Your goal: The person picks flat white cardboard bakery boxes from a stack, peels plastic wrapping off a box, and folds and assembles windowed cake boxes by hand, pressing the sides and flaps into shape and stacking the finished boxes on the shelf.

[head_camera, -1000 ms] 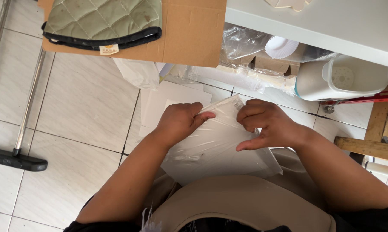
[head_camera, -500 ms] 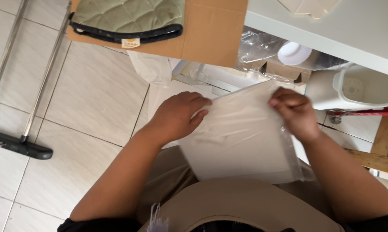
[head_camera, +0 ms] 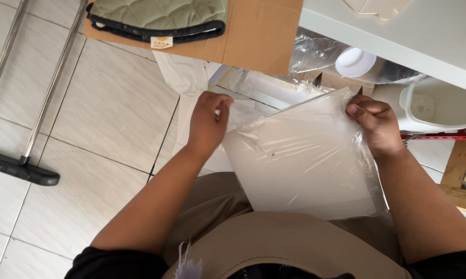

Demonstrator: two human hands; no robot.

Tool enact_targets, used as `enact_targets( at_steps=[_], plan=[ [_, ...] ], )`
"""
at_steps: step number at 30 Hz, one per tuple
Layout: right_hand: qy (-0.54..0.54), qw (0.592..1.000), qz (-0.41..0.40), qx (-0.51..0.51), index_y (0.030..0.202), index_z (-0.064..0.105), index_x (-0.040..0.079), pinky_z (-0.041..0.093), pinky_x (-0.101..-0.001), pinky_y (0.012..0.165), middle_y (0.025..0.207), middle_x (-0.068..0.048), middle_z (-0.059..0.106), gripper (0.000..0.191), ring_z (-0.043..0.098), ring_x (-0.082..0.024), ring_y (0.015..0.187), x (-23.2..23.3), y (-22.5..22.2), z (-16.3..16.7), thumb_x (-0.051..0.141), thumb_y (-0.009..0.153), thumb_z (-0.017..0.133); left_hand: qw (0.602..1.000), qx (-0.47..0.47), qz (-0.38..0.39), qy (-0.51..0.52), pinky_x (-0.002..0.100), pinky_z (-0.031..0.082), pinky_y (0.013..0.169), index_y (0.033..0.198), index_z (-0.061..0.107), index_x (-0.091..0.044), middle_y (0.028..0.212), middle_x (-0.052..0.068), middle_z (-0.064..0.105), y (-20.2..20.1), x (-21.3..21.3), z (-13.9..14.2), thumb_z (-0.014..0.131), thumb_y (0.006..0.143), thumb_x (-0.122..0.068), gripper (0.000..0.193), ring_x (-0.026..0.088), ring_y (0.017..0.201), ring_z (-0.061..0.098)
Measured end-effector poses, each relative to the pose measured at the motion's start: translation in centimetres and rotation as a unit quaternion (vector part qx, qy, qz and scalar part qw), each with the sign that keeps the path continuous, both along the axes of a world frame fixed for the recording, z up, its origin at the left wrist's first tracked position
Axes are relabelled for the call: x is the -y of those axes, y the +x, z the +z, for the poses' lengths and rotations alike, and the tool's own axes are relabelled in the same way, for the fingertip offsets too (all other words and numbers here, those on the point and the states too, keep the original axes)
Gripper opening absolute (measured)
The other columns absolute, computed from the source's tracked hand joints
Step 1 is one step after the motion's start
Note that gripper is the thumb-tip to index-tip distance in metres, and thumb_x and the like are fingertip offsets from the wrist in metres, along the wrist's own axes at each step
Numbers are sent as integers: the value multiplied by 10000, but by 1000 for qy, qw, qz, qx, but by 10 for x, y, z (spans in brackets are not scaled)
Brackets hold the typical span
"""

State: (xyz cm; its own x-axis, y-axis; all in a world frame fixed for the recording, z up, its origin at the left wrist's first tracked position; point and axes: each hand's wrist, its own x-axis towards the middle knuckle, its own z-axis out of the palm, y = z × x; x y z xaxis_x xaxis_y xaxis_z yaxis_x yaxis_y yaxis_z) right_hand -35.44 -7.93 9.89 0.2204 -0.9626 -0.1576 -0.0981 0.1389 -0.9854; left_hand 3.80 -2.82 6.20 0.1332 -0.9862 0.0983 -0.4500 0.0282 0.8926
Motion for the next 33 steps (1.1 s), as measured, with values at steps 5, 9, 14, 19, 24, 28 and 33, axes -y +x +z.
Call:
enact_targets(
  at_steps=[5, 9, 14, 19, 24, 28, 33],
  plan=[
    [-5, 1000, 8, 20, 822, 621, 4, 384, -284, 862, 908, -35, 571, 203, 492, -145, 893, -1, -3, -4, 88, 1006, 642, 766, -612, 105, 167, 424, 589, 962, 1275, 599, -9, 1017, 142, 619, 19, 26, -18, 529, 1024, 21, 262, 265, 958, 604],
    [18, 998, -46, -27, 822, 604, 28, 339, -274, 820, 892, -29, 541, 264, 439, -144, 859, 5, -13, -8, 190, 1030, 616, 879, -395, 54, 261, 399, 539, 1008, 1485, 452, -114, 1360, 67, 579, 30, 25, -22, 515, 973, -101, 516, 219, 1204, 608],
    [14, 985, -169, 28, 904, 709, 122, 412, -226, 840, 858, 40, 602, 174, 505, -100, 856, 22, -20, -3, 242, 955, 593, 782, -326, -177, 502, 462, 527, 1019, 1545, 134, -173, 1343, 136, 609, 5, 3, -33, 704, 877, -153, 878, 286, 1220, 601],
    [1, 980, -188, -67, 861, 665, 117, 329, -245, 730, 831, 45, 583, 221, 404, -94, 771, 21, -15, 1, 241, 1039, 624, 762, -427, -201, 444, 342, 500, 1029, 1483, 447, -52, 1361, 61, 628, -27, -9, -34, 666, 954, -270, 613, 173, 1214, 603],
    [-1, 984, -175, -26, 868, 667, 68, 408, -245, 839, 889, 0, 637, 247, 491, -108, 846, 15, -1, -10, 230, 1052, 699, 709, -566, -131, 400, 354, 541, 1012, 1423, 512, 30, 1344, 140, 646, -26, -7, -20, 605, 993, -281, 538, 206, 1172, 664],
    [-290, 903, -100, -300, 973, 689, 28, 451, -350, 1004, 1165, -119, 669, 172, 578, -240, 1108, 11, 16, 0, 127, 900, 810, 771, -547, -113, 305, 350, 537, 1002, 1362, 549, 24, 1280, 117, 682, -35, -6, 4, 610, 999, -241, 454, 187, 1142, 665],
    [-394, 860, -16, -323, 1083, 603, 8, 507, -403, 975, 1328, -173, 521, 452, 544, -346, 1232, -30, 70, 19, 127, 756, 892, 971, -170, -98, 140, 354, 572, 826, 1183, 706, -15, 1011, 142, 784, -54, -28, 40, 680, 988, -260, 315, 246, 893, 714]
  ],
)
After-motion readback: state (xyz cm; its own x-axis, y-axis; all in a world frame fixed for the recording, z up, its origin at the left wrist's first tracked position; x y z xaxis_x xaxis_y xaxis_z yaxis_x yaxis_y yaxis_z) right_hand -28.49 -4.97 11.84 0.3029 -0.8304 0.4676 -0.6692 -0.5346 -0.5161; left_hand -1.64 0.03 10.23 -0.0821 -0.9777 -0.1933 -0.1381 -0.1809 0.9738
